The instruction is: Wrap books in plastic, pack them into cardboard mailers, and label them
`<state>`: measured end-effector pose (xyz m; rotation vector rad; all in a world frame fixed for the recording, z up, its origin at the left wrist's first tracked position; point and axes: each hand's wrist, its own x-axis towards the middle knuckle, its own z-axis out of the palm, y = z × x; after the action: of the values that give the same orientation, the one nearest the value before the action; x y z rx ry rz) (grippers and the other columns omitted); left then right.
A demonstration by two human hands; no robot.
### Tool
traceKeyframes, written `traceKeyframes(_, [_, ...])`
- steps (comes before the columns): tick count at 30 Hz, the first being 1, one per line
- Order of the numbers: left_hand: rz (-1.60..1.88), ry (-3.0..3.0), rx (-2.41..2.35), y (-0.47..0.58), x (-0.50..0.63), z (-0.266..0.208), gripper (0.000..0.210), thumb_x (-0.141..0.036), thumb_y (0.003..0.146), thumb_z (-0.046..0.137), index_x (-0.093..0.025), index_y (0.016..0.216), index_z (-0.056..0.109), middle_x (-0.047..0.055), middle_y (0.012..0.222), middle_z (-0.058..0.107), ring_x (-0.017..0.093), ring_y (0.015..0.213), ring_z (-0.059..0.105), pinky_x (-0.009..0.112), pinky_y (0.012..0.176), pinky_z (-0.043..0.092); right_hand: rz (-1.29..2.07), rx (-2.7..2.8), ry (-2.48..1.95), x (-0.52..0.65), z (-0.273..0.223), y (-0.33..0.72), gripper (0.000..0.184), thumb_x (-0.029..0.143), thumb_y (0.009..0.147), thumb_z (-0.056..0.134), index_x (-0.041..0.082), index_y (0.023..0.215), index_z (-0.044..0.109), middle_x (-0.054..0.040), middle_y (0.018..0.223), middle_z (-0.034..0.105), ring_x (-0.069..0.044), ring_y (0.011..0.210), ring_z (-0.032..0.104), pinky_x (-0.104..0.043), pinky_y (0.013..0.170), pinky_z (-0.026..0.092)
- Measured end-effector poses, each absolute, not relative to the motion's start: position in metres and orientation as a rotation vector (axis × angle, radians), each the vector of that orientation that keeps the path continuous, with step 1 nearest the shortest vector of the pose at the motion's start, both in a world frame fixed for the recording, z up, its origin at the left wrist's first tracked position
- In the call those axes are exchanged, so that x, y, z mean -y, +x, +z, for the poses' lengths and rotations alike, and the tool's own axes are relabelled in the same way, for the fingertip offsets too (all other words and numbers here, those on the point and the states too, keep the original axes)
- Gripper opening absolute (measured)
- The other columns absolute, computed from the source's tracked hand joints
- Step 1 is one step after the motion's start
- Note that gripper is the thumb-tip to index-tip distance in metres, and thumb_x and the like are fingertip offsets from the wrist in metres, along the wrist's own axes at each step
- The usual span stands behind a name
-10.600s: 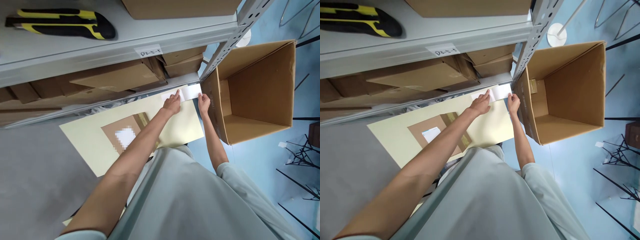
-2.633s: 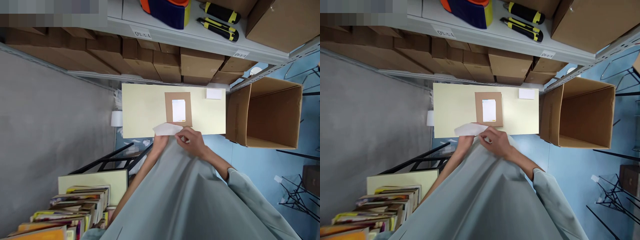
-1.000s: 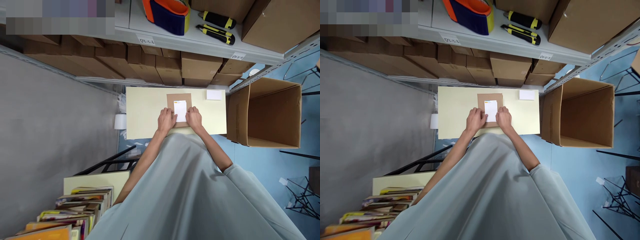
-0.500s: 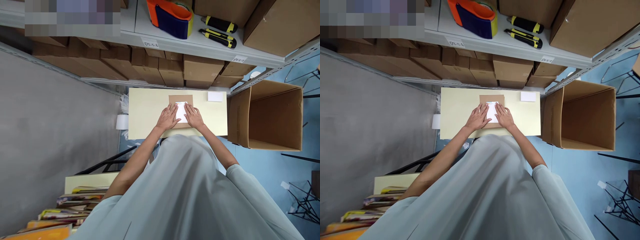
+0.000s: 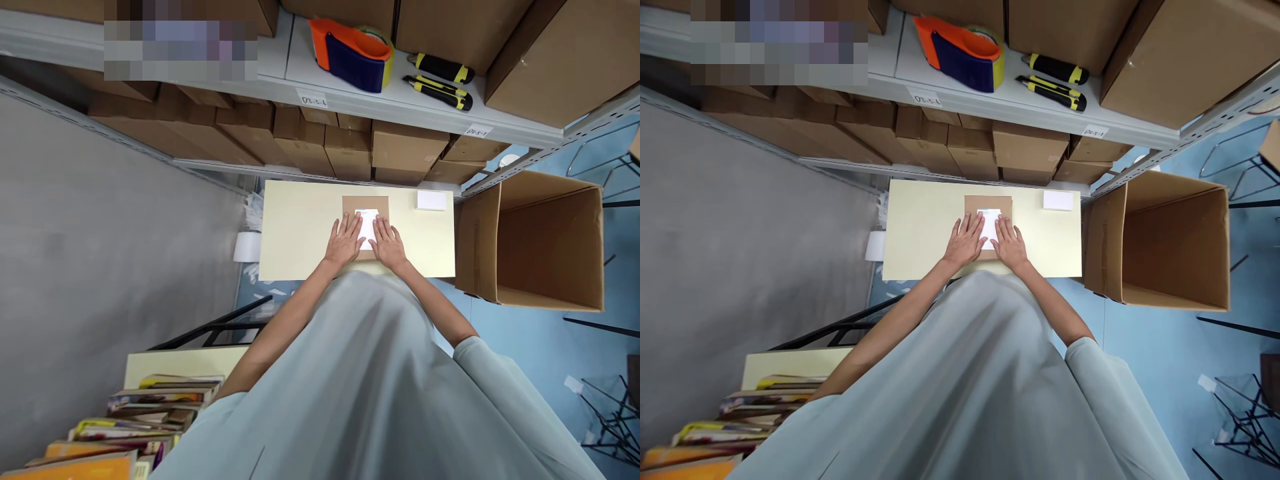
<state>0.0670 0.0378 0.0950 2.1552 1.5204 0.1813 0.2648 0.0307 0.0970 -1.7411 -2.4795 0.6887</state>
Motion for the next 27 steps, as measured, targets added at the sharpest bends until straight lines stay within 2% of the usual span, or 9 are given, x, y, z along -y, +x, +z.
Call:
traceKeyframes(3, [0.143,2.235,-1.449,0.059,-0.019,0.090,0.073,-0.045,0.112,0.029,-0.012,0.177,0.029,0.012,0.185,0.024,0.036,0.174,0.008,0.061,0.140,0.002,0.660,2.486,-1.742,-0.044,0.092,0.260,0.068,0.037,0.117,0.025,0.006,0.177,0.022,-0.0215,0.184,0.023,-0.037,0.170,0.027,-0.058,0.132,0.029])
traceKeyframes(6, [0.098,2.269,-1.415,0.053,-0.009,0.084,0.074,-0.046,0.113,0.030,-0.012,0.178,0.027,0.011,0.185,0.023,0.036,0.174,0.006,0.060,0.140,0.003,0.616,2.484,-1.757,-0.053,0.088,0.254,0.068,0.036,0.117,0.021,0.006,0.178,0.019,-0.0221,0.184,0.023,-0.039,0.167,0.029,-0.061,0.129,0.033])
traceKeyframes(10, [0.124,2.228,-1.454,0.055,-0.015,0.077,0.074,-0.048,0.113,0.029,-0.014,0.179,0.023,0.011,0.186,0.021,0.034,0.175,0.004,0.059,0.140,0.008,0.600,2.491,-1.761,-0.046,0.083,0.253,0.068,0.036,0.117,0.022,0.004,0.177,0.021,-0.0222,0.185,0.020,-0.040,0.169,0.026,-0.061,0.131,0.031])
traceKeyframes(15, [0.160,2.165,-1.552,0.065,-0.050,0.070,0.075,-0.048,0.113,0.029,-0.012,0.179,0.022,0.011,0.186,0.019,0.036,0.175,0.000,0.062,0.140,0.002,0.603,2.535,-1.660,-0.028,0.079,0.267,0.068,0.039,0.117,0.029,0.006,0.177,0.024,-0.0186,0.186,0.018,-0.035,0.174,0.016,-0.056,0.137,0.022])
traceKeyframes(21, [0.159,2.181,-1.558,0.070,-0.072,0.066,0.077,-0.047,0.112,0.030,-0.008,0.178,0.023,0.013,0.186,0.017,0.036,0.175,-0.002,0.062,0.139,-0.004,0.649,2.534,-1.710,-0.039,0.087,0.265,0.067,0.039,0.117,0.028,0.012,0.178,0.024,-0.0166,0.186,0.019,-0.038,0.171,0.024,-0.060,0.130,0.035])
traceKeyframes(27, [0.188,2.232,-1.522,0.065,-0.024,0.070,0.074,-0.045,0.113,0.028,-0.009,0.178,0.026,0.012,0.185,0.022,0.035,0.175,-0.002,0.063,0.140,0.000,0.631,2.475,-1.831,-0.054,0.089,0.250,0.067,0.035,0.117,0.023,0.006,0.177,0.023,-0.0201,0.185,0.021,-0.039,0.167,0.030,-0.060,0.127,0.038])
